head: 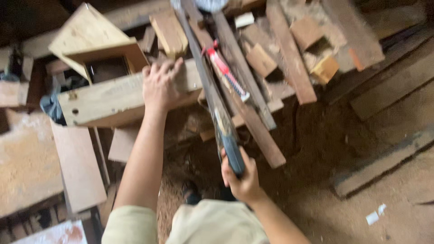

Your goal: The person hammers nails into a wooden plank to attach it to a wooden box-like structure. They then use a hand saw to cut a protruding section of the attached plank. The person handles the wooden pieces and tools throughout the process.

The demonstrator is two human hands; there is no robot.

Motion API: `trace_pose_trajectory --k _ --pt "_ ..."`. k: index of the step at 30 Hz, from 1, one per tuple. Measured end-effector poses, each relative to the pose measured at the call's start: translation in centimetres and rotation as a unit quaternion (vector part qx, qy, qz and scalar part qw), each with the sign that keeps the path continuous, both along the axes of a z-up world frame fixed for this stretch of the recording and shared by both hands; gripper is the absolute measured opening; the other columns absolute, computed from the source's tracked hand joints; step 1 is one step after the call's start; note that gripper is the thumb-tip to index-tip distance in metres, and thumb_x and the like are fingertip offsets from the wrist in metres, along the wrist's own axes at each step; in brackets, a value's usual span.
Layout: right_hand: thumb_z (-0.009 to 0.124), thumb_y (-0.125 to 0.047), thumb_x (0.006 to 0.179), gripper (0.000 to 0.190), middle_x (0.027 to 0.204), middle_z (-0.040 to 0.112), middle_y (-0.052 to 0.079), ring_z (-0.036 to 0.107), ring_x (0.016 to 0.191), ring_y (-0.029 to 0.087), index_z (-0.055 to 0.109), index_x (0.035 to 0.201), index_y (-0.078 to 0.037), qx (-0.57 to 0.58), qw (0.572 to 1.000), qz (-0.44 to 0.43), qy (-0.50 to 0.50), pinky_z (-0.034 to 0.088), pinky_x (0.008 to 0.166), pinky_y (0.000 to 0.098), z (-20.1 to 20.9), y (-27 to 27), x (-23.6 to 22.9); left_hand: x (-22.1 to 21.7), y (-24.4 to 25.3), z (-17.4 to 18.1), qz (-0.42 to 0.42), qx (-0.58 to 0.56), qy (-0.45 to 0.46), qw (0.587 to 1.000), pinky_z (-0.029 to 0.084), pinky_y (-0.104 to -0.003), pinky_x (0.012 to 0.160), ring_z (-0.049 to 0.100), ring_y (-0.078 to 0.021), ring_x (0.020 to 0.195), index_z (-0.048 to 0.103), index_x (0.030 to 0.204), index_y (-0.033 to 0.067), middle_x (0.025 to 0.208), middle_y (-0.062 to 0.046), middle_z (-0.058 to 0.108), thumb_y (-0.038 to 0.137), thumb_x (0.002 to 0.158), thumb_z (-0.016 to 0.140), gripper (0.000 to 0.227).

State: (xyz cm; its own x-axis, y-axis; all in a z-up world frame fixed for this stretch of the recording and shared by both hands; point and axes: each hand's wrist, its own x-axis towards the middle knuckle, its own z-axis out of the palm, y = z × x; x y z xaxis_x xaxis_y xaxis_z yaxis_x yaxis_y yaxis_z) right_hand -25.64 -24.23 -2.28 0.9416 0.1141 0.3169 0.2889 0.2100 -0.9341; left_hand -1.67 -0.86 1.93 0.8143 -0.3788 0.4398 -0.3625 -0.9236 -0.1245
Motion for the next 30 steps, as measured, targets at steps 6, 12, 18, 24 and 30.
trace_pose_trajectory --k 6,12,18,24,30 --pt "0.063 -0.028 0.1 0.033 0.068 0.061 0.001 0.057 0.047 0.007 0.058 0.115 0.001 -0.05 0.998 -0.027 0.025 0.048 0.044 0.0243 -1.9 -1.9 -5.0 0.2 -0.6 0.4 0.028 0.003 0.043 0.999 0.041 -0.043 0.097 0.059 -0.0249 0.111 0.058 0.145 0.0213 0.126 -0.002 0.065 0.068 0.06 0.087 0.102" --pt "0.063 -0.015 0.097 0.021 0.064 0.063 0.004 0.059 0.042 0.009 0.061 0.111 0.0 -0.017 0.998 -0.033 0.058 0.05 0.04 0.0267 -1.2 -1.0 -3.4 0.2 -0.9 0.3 0.031 0.024 0.041 0.998 0.041 -0.043 0.101 0.06 -0.0227 0.112 0.055 0.146 0.0216 0.13 -0.001 0.064 0.07 0.052 0.087 0.111" --pt "0.058 -0.004 0.102 0.013 0.065 0.057 0.0 0.053 0.047 0.008 0.056 0.114 0.002 0.04 0.994 -0.024 0.104 0.045 0.043 0.0245 1.1 0.0 2.8 0.2 -1.1 0.6 0.056 0.044 0.059 0.996 0.042 -0.041 0.101 0.059 -0.0223 0.114 0.056 0.148 0.0254 0.133 0.002 0.064 0.064 0.059 0.087 0.102" --pt "0.067 -0.01 0.092 0.028 0.071 0.068 0.007 0.067 0.055 0.015 0.061 0.116 0.002 0.028 0.994 -0.016 0.108 0.054 0.051 0.0288 -1.9 -2.5 -5.9 -0.7 -0.6 0.3 0.032 -0.017 0.055 0.998 0.04 -0.045 0.1 0.058 -0.0272 0.112 0.058 0.142 0.0183 0.127 -0.004 0.065 0.073 0.061 0.085 0.102" --pt "0.062 -0.008 0.094 0.021 0.068 0.062 0.004 0.058 0.047 0.01 0.059 0.113 0.002 0.181 0.964 0.015 0.192 0.046 0.041 0.0264 -0.2 -0.7 -0.2 -0.7 -1.1 0.6 0.009 0.01 0.009 1.0 0.041 -0.044 0.101 0.059 -0.0245 0.112 0.058 0.145 0.0195 0.128 -0.002 0.066 0.071 0.052 0.086 0.109"
